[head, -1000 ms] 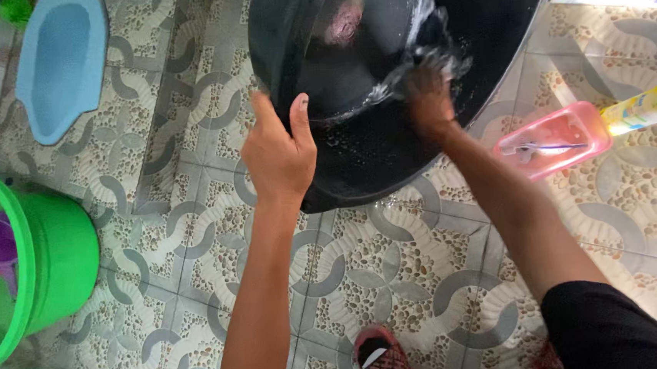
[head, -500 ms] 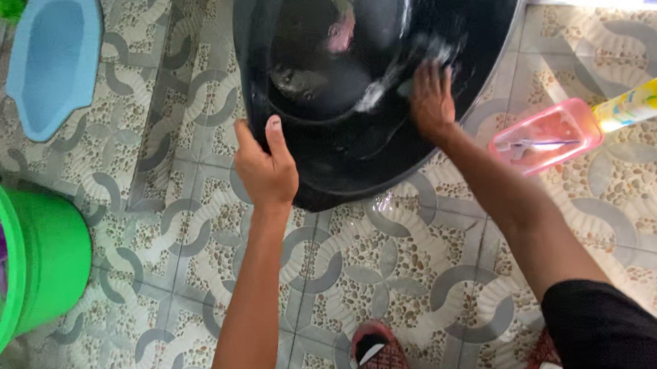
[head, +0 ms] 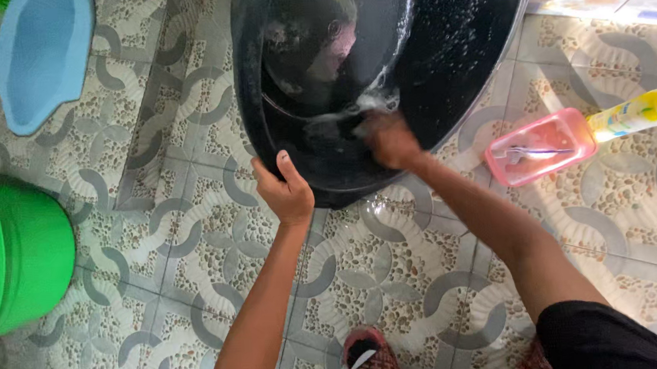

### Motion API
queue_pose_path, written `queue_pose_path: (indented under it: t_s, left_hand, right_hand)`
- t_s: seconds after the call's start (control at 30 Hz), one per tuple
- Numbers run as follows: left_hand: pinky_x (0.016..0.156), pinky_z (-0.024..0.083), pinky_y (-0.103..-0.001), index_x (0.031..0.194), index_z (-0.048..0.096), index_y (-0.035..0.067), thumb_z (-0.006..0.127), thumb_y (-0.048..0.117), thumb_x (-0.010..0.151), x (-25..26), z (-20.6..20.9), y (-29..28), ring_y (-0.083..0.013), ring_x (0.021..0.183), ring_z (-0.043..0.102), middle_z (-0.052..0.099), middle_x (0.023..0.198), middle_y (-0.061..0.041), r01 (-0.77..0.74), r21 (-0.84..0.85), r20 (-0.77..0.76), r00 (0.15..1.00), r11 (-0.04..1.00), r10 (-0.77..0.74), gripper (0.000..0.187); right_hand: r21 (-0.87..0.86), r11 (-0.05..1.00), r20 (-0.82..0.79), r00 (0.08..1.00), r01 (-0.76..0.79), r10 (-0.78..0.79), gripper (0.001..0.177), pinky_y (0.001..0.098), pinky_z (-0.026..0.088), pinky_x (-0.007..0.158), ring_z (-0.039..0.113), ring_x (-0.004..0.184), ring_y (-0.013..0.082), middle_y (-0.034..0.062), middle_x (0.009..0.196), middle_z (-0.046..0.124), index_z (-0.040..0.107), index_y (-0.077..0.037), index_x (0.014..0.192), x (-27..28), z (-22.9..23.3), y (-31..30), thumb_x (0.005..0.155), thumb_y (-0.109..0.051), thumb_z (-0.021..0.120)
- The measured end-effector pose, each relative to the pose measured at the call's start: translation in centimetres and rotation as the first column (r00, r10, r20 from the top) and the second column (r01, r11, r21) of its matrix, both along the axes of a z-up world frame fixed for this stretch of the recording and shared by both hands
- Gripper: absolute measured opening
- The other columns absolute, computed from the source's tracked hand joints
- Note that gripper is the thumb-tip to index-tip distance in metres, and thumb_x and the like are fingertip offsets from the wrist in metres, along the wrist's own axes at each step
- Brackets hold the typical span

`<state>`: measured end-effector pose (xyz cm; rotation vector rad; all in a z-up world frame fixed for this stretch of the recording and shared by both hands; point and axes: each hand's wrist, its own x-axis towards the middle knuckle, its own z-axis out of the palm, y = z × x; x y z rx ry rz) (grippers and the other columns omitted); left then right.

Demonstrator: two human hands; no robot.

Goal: The person washes a large black basin and a purple pitcher using a sponge, soap from a bottle, and water.

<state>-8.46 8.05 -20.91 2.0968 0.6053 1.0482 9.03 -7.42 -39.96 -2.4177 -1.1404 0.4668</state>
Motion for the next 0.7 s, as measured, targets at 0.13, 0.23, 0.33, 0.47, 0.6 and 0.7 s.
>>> queue_pose_path:
  t_s: [0.13,0.23,0.33,0.47,0.6,0.7]
  left_hand:
    - [0.058,0.047,-0.036,0.106,0.055,-0.002,0.053,0.033,0.112,0.3,0.7,-0.4,-0.0246,0.063,0.063,0.061,0.078,-0.012,0.0,0.084,-0.004,1.0,0.996,0.001,0.035]
    - [0.056,0.048,-0.036,0.105,0.058,-0.001,0.054,0.034,0.107,0.1,1.4,-1.1,-0.0252,0.06,0.064,0.064,0.075,-0.012,0.022,-0.036,-0.06,0.998,0.999,-0.024,0.035]
    - [0.067,0.051,-0.04,0.114,0.062,0.0,0.06,0.034,0.101,0.4,3.7,-2.0,-0.0306,0.072,0.066,0.067,0.085,-0.014,0.066,-0.033,-0.148,0.986,0.997,-0.071,0.036]
    - [0.086,0.054,-0.048,0.123,0.053,-0.001,0.079,0.037,0.089,1.9,9.7,-2.6,-0.0371,0.103,0.066,0.059,0.115,-0.021,0.133,0.15,-0.326,0.942,0.98,-0.078,0.057]
    - [0.11,0.048,-0.049,0.141,0.044,-0.005,0.079,0.026,0.095,5.3,14.0,-3.6,-0.0428,0.131,0.052,0.049,0.137,-0.024,0.225,0.492,-0.128,0.974,0.841,-0.186,0.066]
    - [0.105,0.053,-0.04,0.13,0.05,0.002,0.077,0.017,0.102,7.1,15.2,-3.5,-0.034,0.123,0.058,0.054,0.129,-0.017,0.222,0.545,-0.134,0.975,0.808,-0.178,0.042]
  right_hand:
    - [-0.132,0.952,0.603,0.784,0.276,-0.144,0.074,0.0665,0.005,0.12,0.012,0.156,0.0423,0.0231,0.168,0.024,0.042,-0.009,0.159,6.9,-1.9,-4.5,0.091,-0.027,0.063]
    - [-0.126,0.939,0.354,0.899,0.319,-0.258,0.084,0.0624,0.006,0.124,0.01,0.158,0.0417,0.0251,0.171,0.021,0.038,-0.008,0.158,9.8,-3.3,-5.5,0.082,-0.028,0.067]
    - [-0.133,0.962,0.464,0.873,0.238,-0.151,0.08,0.0609,0.012,0.124,0.018,0.156,0.0446,0.0245,0.166,0.029,0.036,-0.003,0.162,9.0,-4.9,-3.3,0.09,-0.024,0.064]
    - [-0.014,0.999,0.186,0.982,0.034,-0.031,0.064,0.0551,0.021,0.121,0.031,0.15,0.0398,0.0163,0.161,0.033,0.047,-0.011,0.15,3.1,-5.0,-0.4,0.086,-0.01,0.055]
    - [0.203,0.977,0.124,0.988,0.064,-0.091,0.052,0.0529,0.024,0.128,0.032,0.155,0.0371,0.0178,0.164,0.036,0.054,-0.007,0.15,1.4,-3.8,-1.4,0.098,-0.012,0.051]
    - [-0.121,0.992,0.191,0.981,-0.024,0.047,0.052,0.0549,0.018,0.128,0.02,0.158,0.0371,0.0203,0.168,0.028,0.056,-0.006,0.148,2.3,-2.7,-2.4,0.097,-0.016,0.053]
